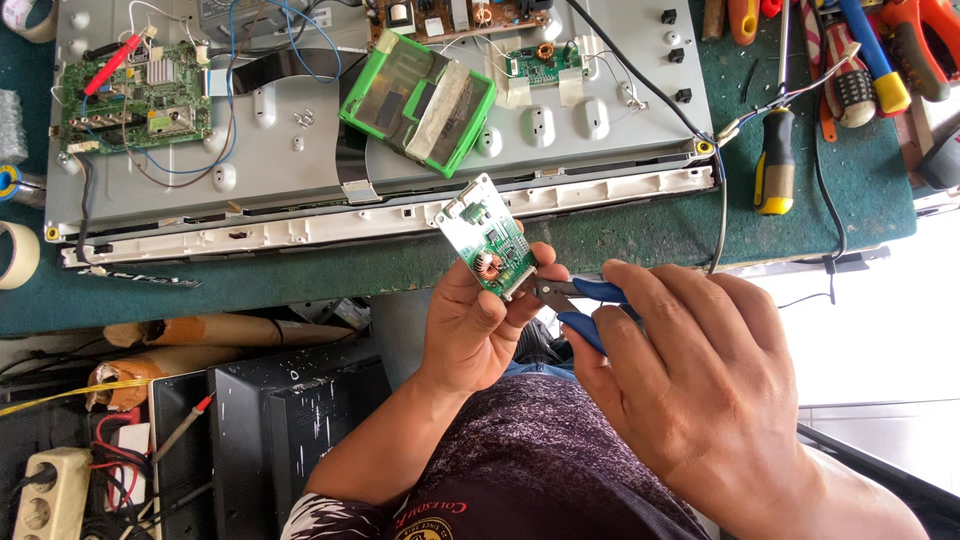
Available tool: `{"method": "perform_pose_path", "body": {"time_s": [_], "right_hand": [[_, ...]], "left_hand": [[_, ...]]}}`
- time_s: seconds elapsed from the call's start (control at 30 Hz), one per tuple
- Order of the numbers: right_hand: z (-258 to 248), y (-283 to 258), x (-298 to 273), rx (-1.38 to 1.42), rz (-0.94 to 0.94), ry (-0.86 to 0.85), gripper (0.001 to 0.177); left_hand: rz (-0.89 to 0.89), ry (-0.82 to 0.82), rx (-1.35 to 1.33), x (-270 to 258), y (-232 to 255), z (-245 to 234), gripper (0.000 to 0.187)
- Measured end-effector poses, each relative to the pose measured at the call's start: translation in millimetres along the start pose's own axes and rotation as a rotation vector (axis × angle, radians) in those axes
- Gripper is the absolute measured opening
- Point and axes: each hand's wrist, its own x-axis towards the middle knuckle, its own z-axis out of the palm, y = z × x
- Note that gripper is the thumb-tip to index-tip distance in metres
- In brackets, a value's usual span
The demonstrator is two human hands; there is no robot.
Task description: The person uses pliers to trim components on a small green circuit board, then uses a soldering iron and solder wire to solder connections on the board. The person continues to trim and solder components on the board throughout the video.
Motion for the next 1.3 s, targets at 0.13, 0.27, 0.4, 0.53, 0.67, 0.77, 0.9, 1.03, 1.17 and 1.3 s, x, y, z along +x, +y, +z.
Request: {"method": "perform_pose_path", "body": {"time_s": [0.13, 0.27, 0.4, 0.53, 0.67, 0.77, 0.9, 1.03, 1.17, 1.3], "right_hand": [[-0.9, 1.9, 0.4, 0.001, -0.006, -0.008, 0.026], [-0.5, 4.6, -0.2, 0.017, -0.01, -0.012, 0.025], [4.2, 6.6, -3.4, 0.02, 0.004, -0.024, 0.024], [4.2, 10.6, -5.4, 0.057, 0.003, -0.039, 0.027], [15.7, 24.3, -27.6, 0.222, 0.145, -0.045, 0.021], [35.5, 41.4, -60.0, 0.368, 0.369, -0.054, 0.017], [58.5, 67.8, -91.5, 0.73, 1.073, -0.057, 0.025], [96.4, 118.3, -125.4, 1.141, 1.212, 0.349, 0.031], [104.7, 179.8, -126.5, 0.919, 1.335, 0.37, 0.028], [74.7, 214.3, -82.2, 0.526, 1.371, -0.095, 0.035]], "left_hand": [[-0.023, -0.004, 0.009, -0.8, -1.1, -4.5, 0.066], [-0.023, -0.014, 0.002, 0.2, -1.9, -3.4, 0.061], [-0.008, -0.01, 0.031, 2.7, -2.4, -0.4, 0.054], [-0.022, -0.009, -0.025, 7.1, -4.2, -8.6, 0.048], [-0.086, 0.037, -0.218, 11.8, -4.7, -19.4, 0.016], [-0.102, 0.025, -0.261, 9.3, -1.1, -25.8, 0.017], [-0.11, 0.076, -0.27, 8.5, 0.5, -27.0, 0.029], [-0.079, 0.125, -0.075, -4.9, 4.0, -37.9, 0.027], [-0.116, 0.191, 0.124, -11.6, -0.6, -45.1, 0.026], [-0.133, 0.21, 0.208, -19.7, -2.6, -52.5, 0.033]]}}
